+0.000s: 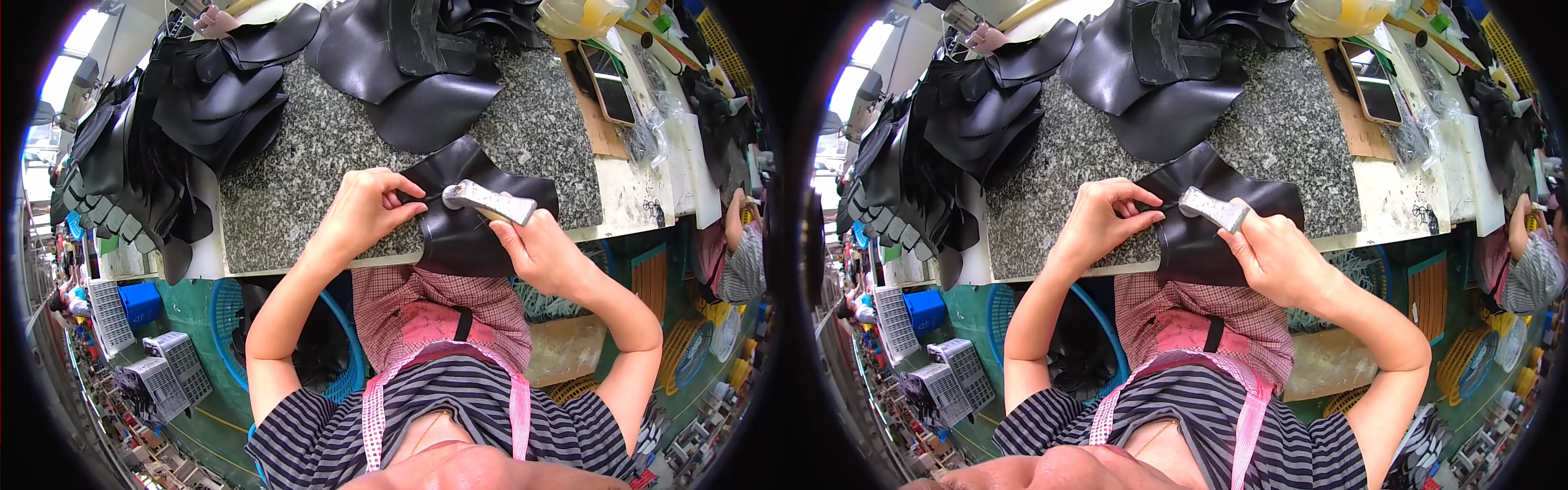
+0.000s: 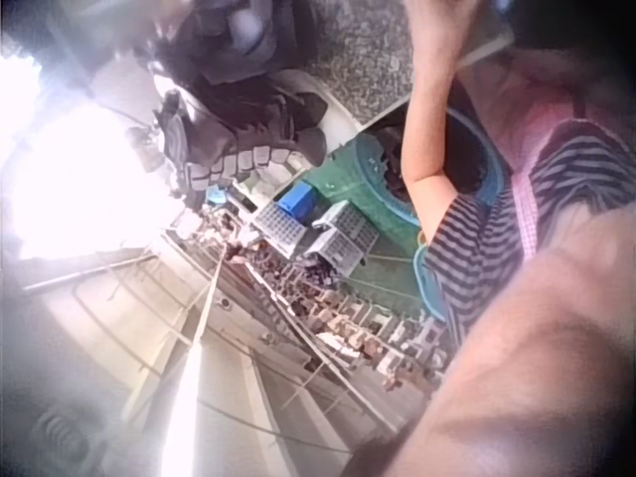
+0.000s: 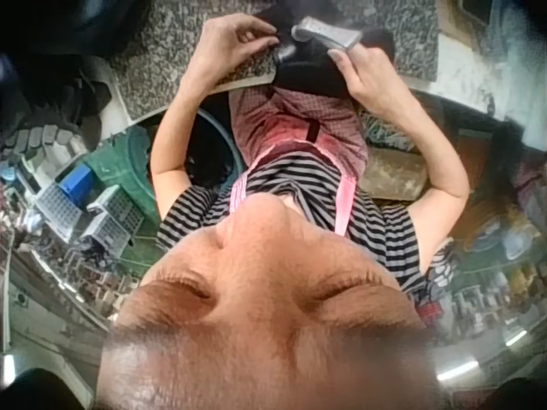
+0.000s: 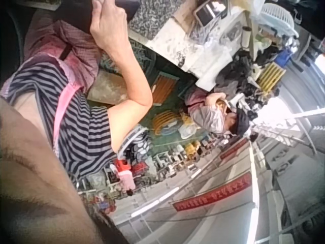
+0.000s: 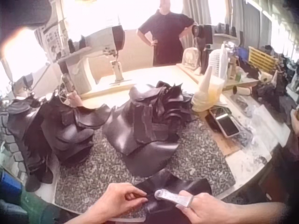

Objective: The person gathers and sorts pieces of leather on a workbench, then folds the edges of individual pieces and hammers them with a hammer.

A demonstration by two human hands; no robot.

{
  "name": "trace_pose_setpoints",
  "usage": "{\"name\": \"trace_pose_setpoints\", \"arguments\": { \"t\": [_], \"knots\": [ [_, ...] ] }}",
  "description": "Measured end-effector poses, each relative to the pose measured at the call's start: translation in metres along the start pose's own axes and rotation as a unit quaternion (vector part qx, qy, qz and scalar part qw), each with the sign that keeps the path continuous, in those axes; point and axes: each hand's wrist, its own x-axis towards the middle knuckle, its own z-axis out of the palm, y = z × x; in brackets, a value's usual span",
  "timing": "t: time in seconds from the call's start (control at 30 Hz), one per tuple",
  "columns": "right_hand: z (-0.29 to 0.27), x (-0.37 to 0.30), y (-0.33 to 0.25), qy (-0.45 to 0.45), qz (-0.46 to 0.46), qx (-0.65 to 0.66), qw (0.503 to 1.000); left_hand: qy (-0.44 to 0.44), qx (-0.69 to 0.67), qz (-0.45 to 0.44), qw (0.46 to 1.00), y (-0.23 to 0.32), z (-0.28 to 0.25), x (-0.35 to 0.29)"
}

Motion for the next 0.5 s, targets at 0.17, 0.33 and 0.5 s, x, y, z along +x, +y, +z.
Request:
{"name": "trace_pose_setpoints", "arguments": {
  "t": [0.17, 0.33, 0.5],
  "knots": [
    [-0.022, 0.006, -0.008, 0.015, 0.002, -0.046, 0.999, 0.065, 0.012, 0.002, 0.998, 0.011, 0.027, -0.016],
    [-0.023, -0.006, -0.028, 0.115, -0.124, -0.056, 0.984, 0.095, 0.056, 0.003, 0.994, 0.026, 0.043, -0.024],
    [-0.027, -0.008, -0.011, -0.010, 0.022, -0.111, 0.993, 0.067, 0.077, -0.030, 0.994, 0.030, 0.041, -0.023]
  ]
}}
